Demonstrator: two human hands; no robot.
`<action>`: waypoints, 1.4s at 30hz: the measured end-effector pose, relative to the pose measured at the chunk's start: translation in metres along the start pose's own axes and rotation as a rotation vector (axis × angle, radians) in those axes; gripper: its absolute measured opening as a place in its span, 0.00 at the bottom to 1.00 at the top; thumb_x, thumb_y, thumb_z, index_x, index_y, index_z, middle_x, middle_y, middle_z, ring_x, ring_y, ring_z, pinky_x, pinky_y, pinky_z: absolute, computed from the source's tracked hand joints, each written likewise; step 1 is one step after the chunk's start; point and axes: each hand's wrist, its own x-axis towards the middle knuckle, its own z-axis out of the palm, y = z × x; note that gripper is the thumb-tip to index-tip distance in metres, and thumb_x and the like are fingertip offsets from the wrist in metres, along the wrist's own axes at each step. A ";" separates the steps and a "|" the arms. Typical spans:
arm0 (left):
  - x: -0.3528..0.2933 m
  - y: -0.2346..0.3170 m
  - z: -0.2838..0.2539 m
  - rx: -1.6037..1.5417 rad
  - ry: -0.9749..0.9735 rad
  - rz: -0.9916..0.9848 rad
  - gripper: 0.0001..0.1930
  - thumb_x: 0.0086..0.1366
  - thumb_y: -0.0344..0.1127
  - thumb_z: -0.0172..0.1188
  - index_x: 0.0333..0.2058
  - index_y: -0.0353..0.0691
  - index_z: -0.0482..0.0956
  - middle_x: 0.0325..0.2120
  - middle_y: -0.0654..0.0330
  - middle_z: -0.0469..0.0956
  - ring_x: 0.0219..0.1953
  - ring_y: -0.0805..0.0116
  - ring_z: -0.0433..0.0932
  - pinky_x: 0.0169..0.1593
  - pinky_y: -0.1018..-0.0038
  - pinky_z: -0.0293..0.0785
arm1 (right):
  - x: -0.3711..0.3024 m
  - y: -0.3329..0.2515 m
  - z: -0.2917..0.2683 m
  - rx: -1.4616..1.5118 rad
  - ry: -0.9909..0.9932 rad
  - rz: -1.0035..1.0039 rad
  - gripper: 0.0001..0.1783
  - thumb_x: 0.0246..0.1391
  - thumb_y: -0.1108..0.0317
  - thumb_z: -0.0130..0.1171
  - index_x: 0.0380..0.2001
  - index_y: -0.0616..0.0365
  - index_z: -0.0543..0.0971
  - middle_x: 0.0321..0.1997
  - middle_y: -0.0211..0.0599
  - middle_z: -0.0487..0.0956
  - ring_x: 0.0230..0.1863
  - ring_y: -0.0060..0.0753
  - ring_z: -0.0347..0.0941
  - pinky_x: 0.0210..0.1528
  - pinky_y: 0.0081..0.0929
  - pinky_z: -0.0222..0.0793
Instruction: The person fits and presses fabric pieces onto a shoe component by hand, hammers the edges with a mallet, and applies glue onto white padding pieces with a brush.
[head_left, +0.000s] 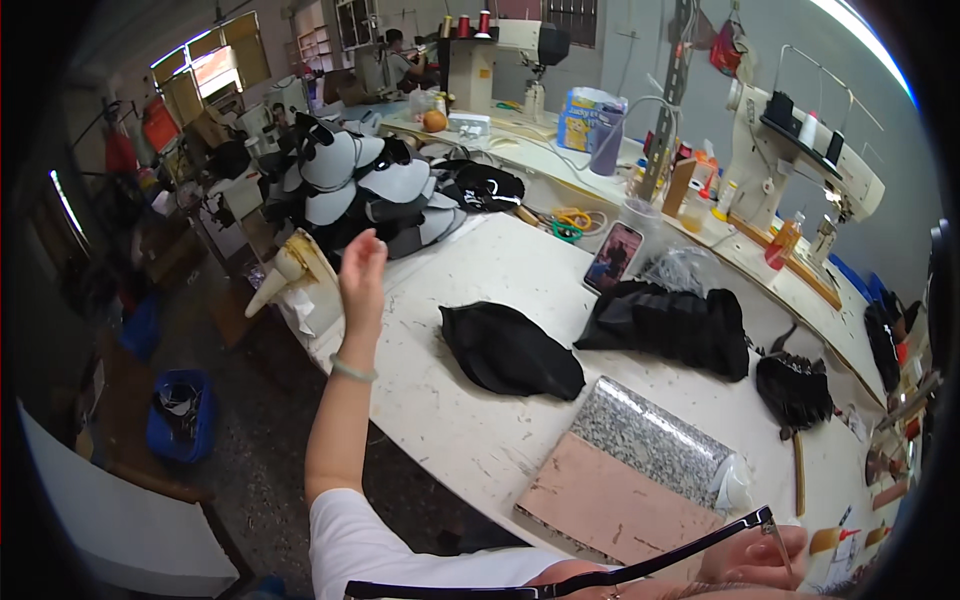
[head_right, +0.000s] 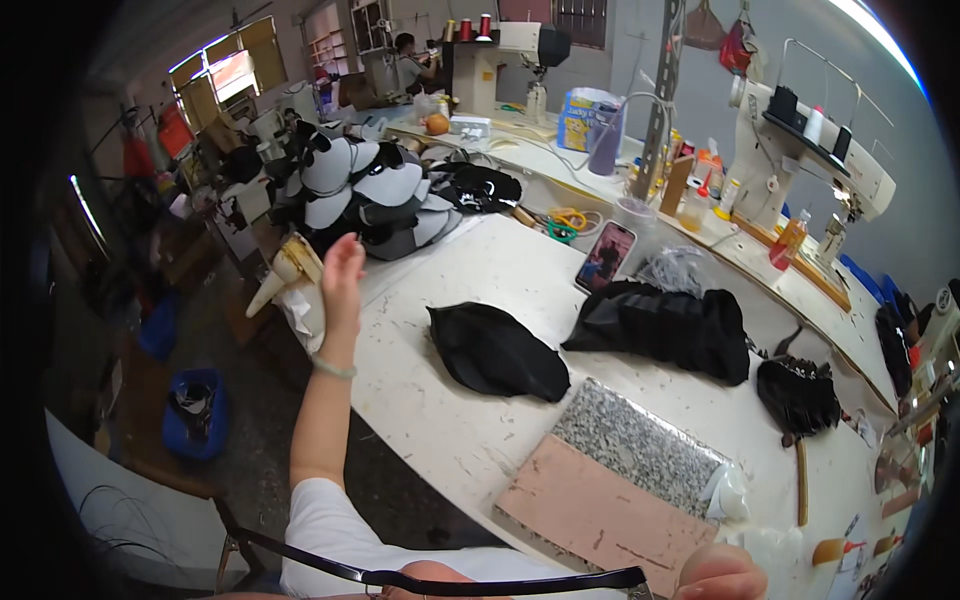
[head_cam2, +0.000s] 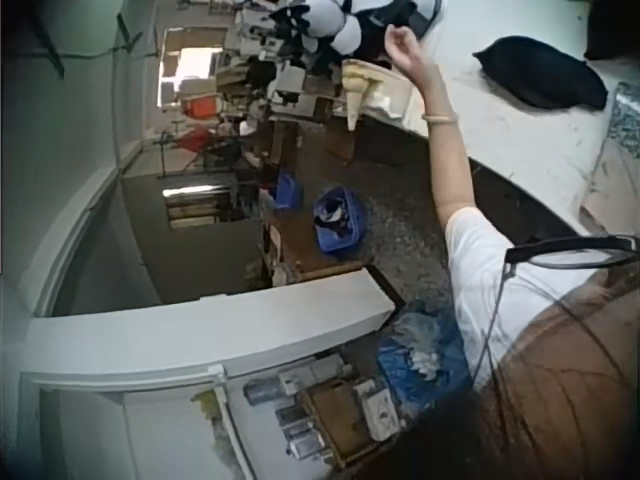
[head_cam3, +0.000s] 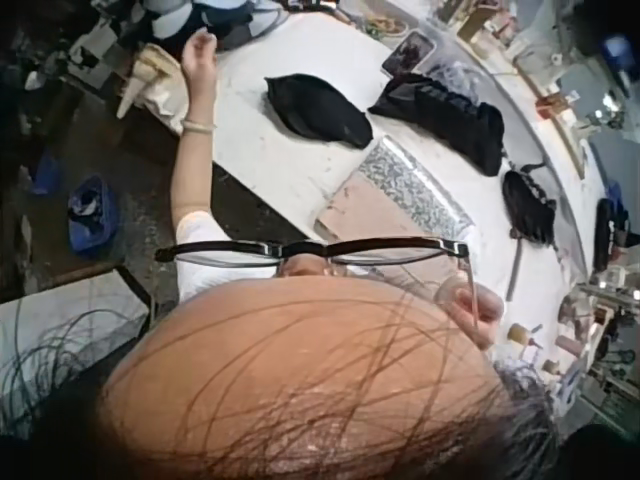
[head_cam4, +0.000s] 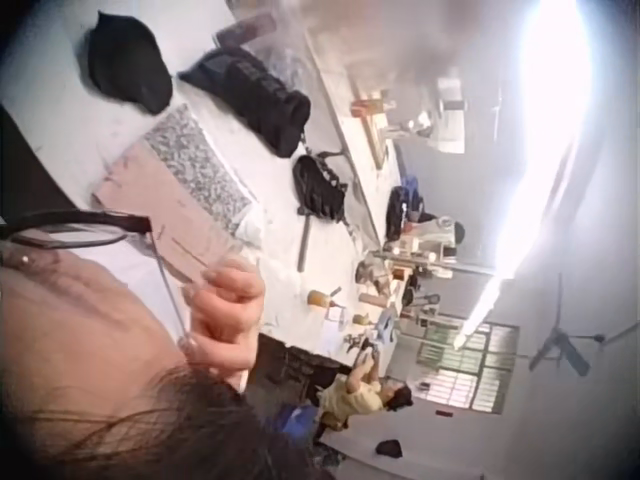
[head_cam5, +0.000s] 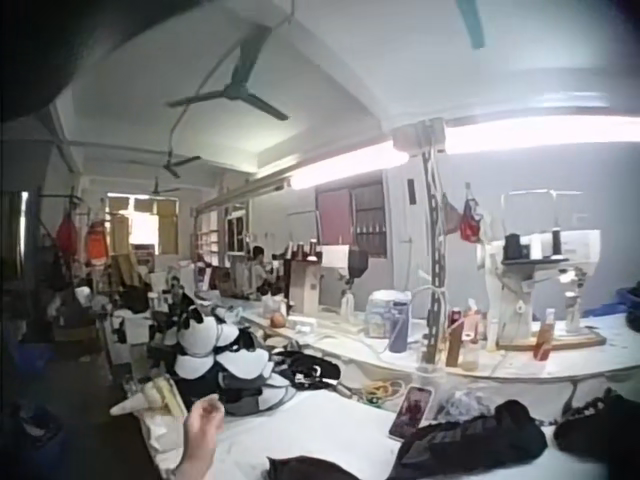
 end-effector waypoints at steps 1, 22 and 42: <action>0.017 -0.019 0.000 0.019 0.005 -0.099 0.20 0.63 0.37 0.59 0.51 0.34 0.71 0.42 0.62 0.73 0.40 0.75 0.71 0.45 0.79 0.69 | -0.003 0.001 0.001 -0.018 0.039 0.067 0.14 0.50 0.67 0.59 0.17 0.51 0.66 0.13 0.25 0.63 0.18 0.18 0.61 0.33 0.15 0.58; 0.176 -0.015 0.159 -0.325 -0.005 0.080 0.08 0.63 0.37 0.59 0.28 0.40 0.75 0.22 0.69 0.73 0.25 0.81 0.69 0.30 0.81 0.68 | -0.248 -0.037 -0.060 -0.293 -0.816 1.838 0.30 0.61 0.44 0.48 0.48 0.64 0.72 0.28 0.42 0.79 0.29 0.31 0.76 0.34 0.30 0.74; -0.233 0.033 0.108 -0.951 -1.129 -0.894 0.03 0.54 0.28 0.57 0.27 0.36 0.73 0.26 0.65 0.74 0.28 0.80 0.72 0.34 0.82 0.68 | -0.091 0.000 -0.056 1.437 0.329 1.600 0.39 0.60 0.36 0.38 0.59 0.59 0.66 0.57 0.44 0.73 0.58 0.43 0.66 0.61 0.42 0.56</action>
